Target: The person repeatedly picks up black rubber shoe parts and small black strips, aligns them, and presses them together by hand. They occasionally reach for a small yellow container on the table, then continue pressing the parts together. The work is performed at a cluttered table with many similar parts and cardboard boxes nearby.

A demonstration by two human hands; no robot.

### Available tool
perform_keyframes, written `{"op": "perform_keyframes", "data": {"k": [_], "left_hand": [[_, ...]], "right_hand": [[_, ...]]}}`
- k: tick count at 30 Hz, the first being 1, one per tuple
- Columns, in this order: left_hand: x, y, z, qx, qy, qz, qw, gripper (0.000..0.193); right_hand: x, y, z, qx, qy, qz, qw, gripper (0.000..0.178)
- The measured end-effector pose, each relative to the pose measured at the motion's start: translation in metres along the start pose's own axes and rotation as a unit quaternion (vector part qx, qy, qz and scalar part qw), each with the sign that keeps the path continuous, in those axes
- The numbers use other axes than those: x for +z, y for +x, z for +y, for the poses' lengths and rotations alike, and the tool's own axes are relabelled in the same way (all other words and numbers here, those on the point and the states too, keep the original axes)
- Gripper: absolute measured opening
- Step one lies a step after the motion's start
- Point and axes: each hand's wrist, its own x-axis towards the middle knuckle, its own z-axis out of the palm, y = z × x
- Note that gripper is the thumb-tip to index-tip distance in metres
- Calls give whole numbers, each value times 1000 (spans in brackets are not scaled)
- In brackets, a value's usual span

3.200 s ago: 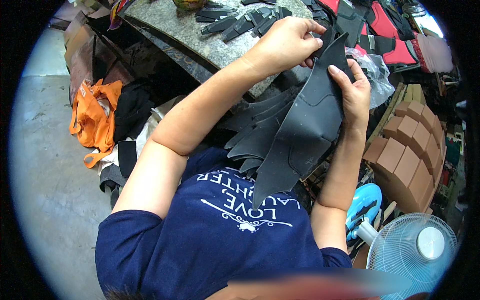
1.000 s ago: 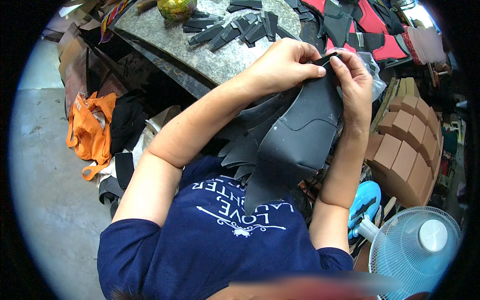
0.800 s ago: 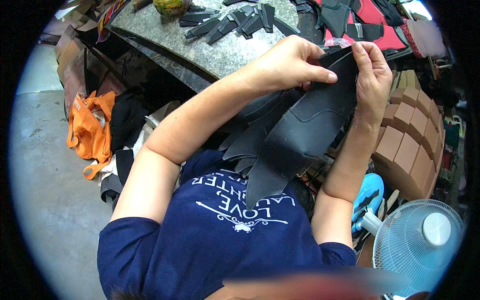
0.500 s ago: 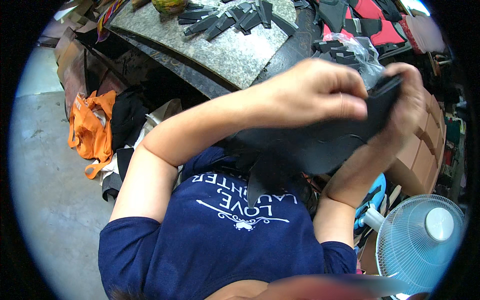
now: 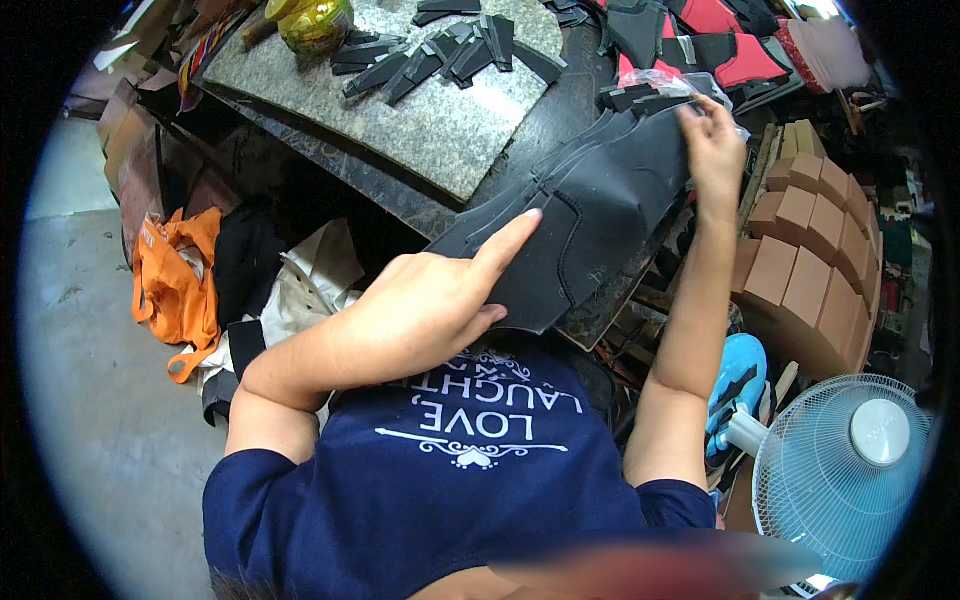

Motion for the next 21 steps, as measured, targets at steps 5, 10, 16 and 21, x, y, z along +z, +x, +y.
{"op": "perform_keyframes", "data": {"k": [5,10,16,21], "left_hand": [[-6,-3,3,18,169,70,983,77],[17,41,2,213,151,182,948,96],[43,65,-32,165,100,99,976,102],[47,63,-34,159,76,102,979,106]], "right_hand": [[-5,-36,-41,-147,-166,116,968,82],[6,-63,-66,-358,-67,-35,931,68],[36,-70,-47,-253,14,-178,951,64],[14,-39,-45,-146,231,-256,927,61]]}}
